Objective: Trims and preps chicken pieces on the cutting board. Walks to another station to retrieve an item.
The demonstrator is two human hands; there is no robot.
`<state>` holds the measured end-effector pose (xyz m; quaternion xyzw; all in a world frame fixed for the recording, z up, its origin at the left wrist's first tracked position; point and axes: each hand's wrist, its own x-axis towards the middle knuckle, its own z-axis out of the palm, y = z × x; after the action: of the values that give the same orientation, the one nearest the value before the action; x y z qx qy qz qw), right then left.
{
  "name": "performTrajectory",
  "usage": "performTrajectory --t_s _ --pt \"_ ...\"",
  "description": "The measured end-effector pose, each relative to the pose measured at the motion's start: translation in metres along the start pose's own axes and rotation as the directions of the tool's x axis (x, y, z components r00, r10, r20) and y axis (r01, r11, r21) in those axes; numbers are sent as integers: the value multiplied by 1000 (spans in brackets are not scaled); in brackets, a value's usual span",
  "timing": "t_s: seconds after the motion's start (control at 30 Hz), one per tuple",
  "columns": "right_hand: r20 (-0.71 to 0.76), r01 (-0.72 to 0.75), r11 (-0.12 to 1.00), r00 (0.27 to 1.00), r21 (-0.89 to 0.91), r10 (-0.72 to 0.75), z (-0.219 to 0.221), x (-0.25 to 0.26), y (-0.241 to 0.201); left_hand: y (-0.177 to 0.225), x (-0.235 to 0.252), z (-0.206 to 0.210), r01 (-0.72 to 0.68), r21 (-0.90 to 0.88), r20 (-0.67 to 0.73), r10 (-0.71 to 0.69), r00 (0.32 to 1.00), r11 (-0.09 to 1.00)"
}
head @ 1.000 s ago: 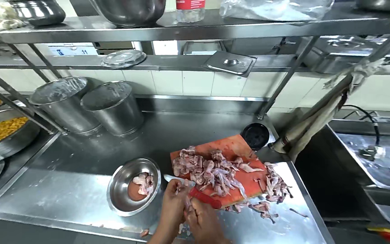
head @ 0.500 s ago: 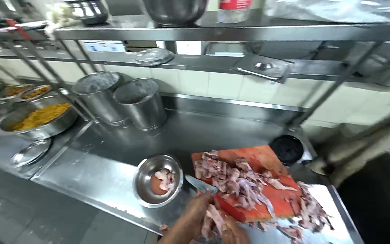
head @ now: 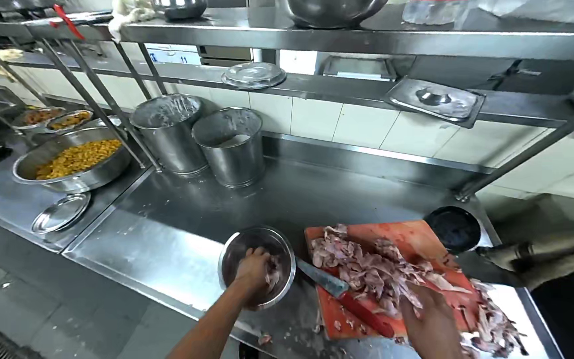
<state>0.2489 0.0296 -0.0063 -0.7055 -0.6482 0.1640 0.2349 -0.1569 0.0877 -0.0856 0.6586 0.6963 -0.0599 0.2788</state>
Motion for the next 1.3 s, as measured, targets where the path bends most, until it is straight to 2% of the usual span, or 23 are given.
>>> performTrajectory --t_s 0.13,0.27,0.33,0.43,0.53,0.6,0.63,0.67,0.73,0.8,0.83,0.87,0.97,1.0,1.07,1.1,1.13,1.17,1.2,1.23,1.3 --pt "124 94 992 987 88 -104 37 -17 -39 -21 11 11 -137 53 -39 139 989 989" --pt "344 144 974 918 172 -197 76 -21 -88 -48 13 9 -278 93 -23 281 959 956" --pt "446 152 969 866 195 -226 94 -21 -105 -51 9 11 -301 147 34 300 953 942" --pt "524 182 964 811 192 -258 109 -17 -125 -49 8 7 -266 155 42 263 964 951" --pt "537 180 958 798 223 -274 119 -13 -137 -49 0 -17 -175 -13 -43 175 984 984" --pt "602 34 950 766 312 -225 127 -15 -145 -52 -14 -25 -132 -224 -193 89 977 966" --pt "669 -113 926 723 360 -172 133 -15 -152 -51 -22 -23 -140 -336 -307 32 951 932" --pt "749 -304 864 652 402 -119 140 -15 -162 -46 -29 -21 -164 -421 -416 -28 909 892" --pt "838 -639 617 542 460 -64 154 -15 -188 -30 -47 -12 -282 -517 -582 -91 808 808" --pt "826 -771 342 563 537 -26 169 -14 -210 -10 -68 1 -397 -561 -629 -63 774 727" --pt "803 -779 246 596 576 11 173 -12 -218 -2 -78 8 -434 -564 -625 -21 780 703" --pt "778 -770 207 625 604 58 177 -10 -222 4 -86 13 -455 -560 -607 31 794 692" --pt "735 -746 270 659 609 163 177 -11 -221 3 -96 17 -546 -550 -605 149 782 632" --pt "725 -732 313 669 605 163 174 -12 -220 1 -96 15 -565 -548 -628 143 765 616" --pt "706 -702 346 695 623 139 169 -14 -217 0 -94 8 -508 -564 -658 17 752 651" --pt "699 -694 331 704 640 126 167 -16 -216 0 -93 3 -427 -590 -623 -50 780 685" --pt "710 -700 299 698 649 94 164 -16 -214 -3 -89 -3 -339 -627 -535 -71 842 702" --pt "724 -706 278 688 651 52 159 -16 -212 -6 -83 -8 -284 -672 -424 -41 905 684" --pt "742 -712 296 670 637 14 152 -15 -208 -7 -77 -8 -275 -714 -341 24 940 644" --pt "759 -706 360 652 609 -5 144 -16 -203 -5 -74 -8 -295 -724 -304 96 948 624" --pt "782 -659 558 623 505 27 133 -13 -188 9 -76 -10 -372 -567 -337 205 919 735"
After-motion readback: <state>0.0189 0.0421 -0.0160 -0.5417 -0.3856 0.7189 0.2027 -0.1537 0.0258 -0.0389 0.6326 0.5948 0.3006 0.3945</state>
